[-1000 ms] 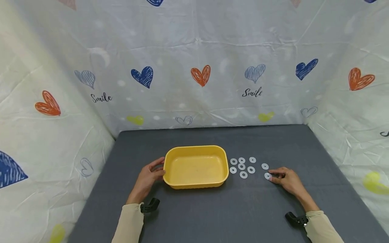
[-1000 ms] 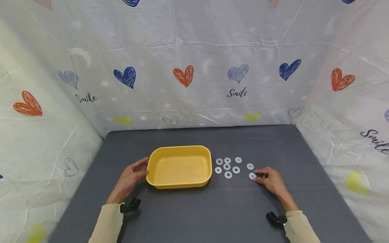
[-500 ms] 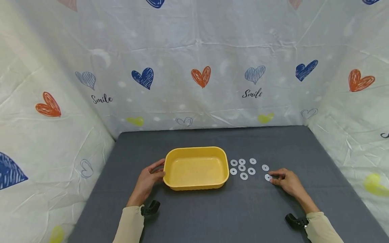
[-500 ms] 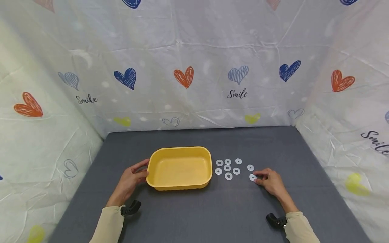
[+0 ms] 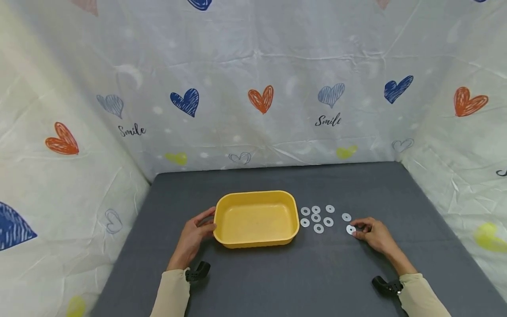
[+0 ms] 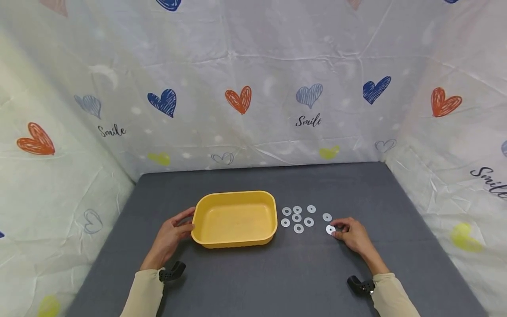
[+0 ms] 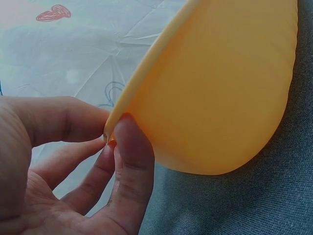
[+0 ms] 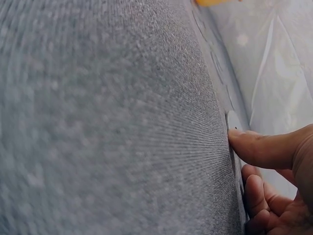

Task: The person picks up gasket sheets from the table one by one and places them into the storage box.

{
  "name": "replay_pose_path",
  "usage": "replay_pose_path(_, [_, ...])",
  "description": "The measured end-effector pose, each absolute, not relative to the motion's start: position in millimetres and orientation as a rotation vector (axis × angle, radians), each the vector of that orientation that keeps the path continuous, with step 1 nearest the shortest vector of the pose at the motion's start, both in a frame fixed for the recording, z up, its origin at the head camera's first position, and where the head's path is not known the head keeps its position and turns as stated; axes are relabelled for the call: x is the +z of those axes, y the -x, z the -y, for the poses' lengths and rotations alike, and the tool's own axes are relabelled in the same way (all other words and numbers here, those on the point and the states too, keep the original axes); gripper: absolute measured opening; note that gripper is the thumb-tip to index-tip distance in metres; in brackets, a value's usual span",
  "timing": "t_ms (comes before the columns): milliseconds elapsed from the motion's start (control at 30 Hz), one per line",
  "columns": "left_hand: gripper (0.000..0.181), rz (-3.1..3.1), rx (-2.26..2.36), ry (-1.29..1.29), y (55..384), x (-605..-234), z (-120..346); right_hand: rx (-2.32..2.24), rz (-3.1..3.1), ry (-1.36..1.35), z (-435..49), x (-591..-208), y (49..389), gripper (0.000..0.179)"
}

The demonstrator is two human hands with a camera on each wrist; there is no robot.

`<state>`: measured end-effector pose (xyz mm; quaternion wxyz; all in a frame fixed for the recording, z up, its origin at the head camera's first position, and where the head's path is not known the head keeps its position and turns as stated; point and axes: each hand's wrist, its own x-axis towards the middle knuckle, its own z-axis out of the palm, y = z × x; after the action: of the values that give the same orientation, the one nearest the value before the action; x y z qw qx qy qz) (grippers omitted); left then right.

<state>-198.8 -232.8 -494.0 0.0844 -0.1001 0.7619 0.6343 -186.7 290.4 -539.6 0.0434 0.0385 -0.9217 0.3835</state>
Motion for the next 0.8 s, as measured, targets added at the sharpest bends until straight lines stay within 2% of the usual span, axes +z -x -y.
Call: replay_pose_path(800, [0.06, -2.257, 1.925, 0.289, 198.3, -497.7, 232.8, 1.315, 2.771, -0.115, -292.7, -541.1, 183.7, 0.018])
